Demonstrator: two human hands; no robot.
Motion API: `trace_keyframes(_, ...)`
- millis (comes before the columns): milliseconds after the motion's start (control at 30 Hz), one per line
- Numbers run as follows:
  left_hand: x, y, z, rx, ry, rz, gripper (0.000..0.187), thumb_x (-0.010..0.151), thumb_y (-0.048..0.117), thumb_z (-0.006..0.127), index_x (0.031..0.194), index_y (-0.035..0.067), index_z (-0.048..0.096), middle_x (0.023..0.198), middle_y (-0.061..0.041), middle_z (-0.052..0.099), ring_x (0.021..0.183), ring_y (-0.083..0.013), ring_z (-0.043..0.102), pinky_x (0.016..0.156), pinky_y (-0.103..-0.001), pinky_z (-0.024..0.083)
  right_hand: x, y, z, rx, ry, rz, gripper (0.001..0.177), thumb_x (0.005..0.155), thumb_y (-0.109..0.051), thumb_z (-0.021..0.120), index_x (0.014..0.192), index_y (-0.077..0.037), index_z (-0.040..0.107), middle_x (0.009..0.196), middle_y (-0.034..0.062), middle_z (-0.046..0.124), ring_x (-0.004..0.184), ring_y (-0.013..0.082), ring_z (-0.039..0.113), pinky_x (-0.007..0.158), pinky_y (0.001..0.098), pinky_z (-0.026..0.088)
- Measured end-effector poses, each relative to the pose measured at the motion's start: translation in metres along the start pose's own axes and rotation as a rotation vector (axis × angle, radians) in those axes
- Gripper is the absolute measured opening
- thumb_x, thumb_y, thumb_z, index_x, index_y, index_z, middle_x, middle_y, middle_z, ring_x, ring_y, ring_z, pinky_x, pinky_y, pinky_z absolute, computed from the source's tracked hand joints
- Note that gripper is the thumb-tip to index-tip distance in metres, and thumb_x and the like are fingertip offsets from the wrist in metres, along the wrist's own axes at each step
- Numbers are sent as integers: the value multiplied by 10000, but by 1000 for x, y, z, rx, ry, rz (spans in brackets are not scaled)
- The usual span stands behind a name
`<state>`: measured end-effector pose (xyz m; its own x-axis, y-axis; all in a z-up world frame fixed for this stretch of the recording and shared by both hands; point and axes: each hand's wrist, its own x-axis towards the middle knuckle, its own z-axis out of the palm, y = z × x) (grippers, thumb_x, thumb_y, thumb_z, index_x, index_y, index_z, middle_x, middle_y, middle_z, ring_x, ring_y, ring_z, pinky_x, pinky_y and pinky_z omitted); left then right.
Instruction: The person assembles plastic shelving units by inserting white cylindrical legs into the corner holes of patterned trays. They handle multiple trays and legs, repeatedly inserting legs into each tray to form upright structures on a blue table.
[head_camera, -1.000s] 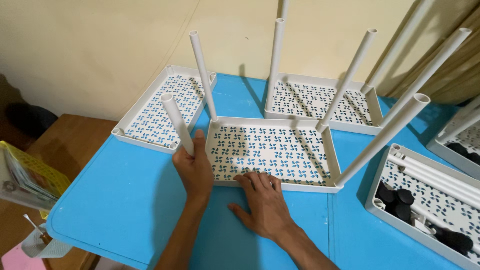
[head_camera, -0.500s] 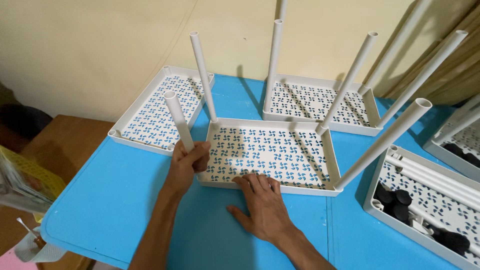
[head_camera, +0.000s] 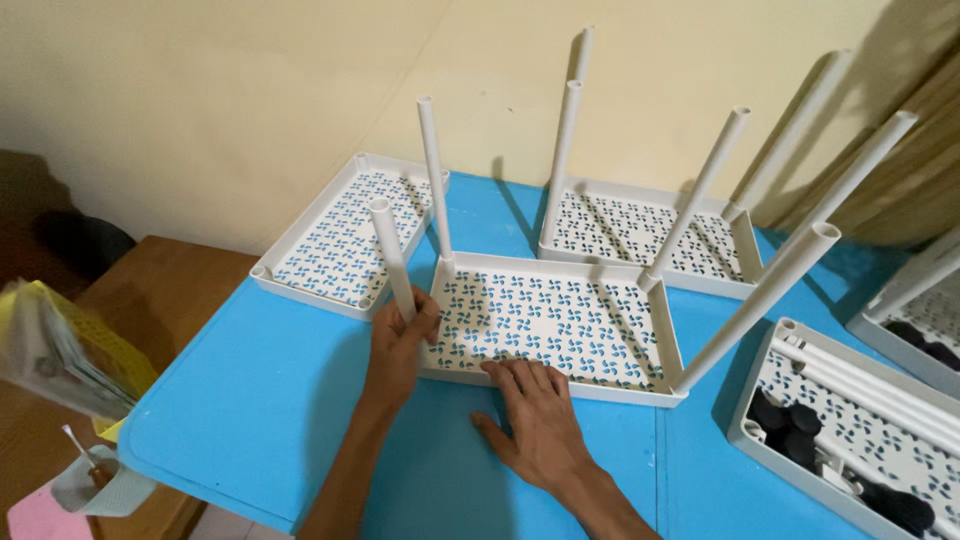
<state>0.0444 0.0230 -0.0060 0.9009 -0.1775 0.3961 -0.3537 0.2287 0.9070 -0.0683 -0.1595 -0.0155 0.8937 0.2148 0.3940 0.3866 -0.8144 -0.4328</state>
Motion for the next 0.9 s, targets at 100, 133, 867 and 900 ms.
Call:
trace_keyframes(100, -8, 4, 0, 167, 18, 49, 241, 1006, 265, 635, 1028, 29, 592, 898, -43, 556, 840, -137, 509, 757, -313, 443, -4, 2, -4, 52, 57, -27, 537, 857, -273, 732, 1316, -40, 580, 1265, 136, 593, 1245, 324, 514, 1067, 464, 361)
trace_keyframes(133, -9, 5, -3, 147, 9, 78, 273, 1006, 295, 604, 1087, 35, 591, 974, -58, 575, 919, -155, 521, 824, -325, 448, -4, 3, -6, 32, 76, -33, 528, 854, -270, 737, 1302, -34, 585, 1261, 149, 587, 1239, 335, 510, 1065, 468, 368)
trace_keyframes(867, 6, -31, -82, 1483, 93, -30, 350, 947, 200, 602, 1292, 171, 651, 1232, -60, 610, 1284, -236, 502, 1156, -664, 215, -7, 35, -19, -107, 170, 109, 175, 853, -167, 739, 958, -27, 754, 926, 166, 733, 892, 354, 683, 822, 451, 543)
trace_keyframes(900, 2, -28, -81, 1471, 86, -26, 326, 946, 204, 609, 1264, 170, 670, 1195, -53, 622, 1259, -234, 514, 1155, -657, 224, -8, 34, -18, -107, 162, 150, 181, 858, -182, 746, 948, -25, 752, 903, 166, 732, 901, 357, 683, 818, 454, 542)
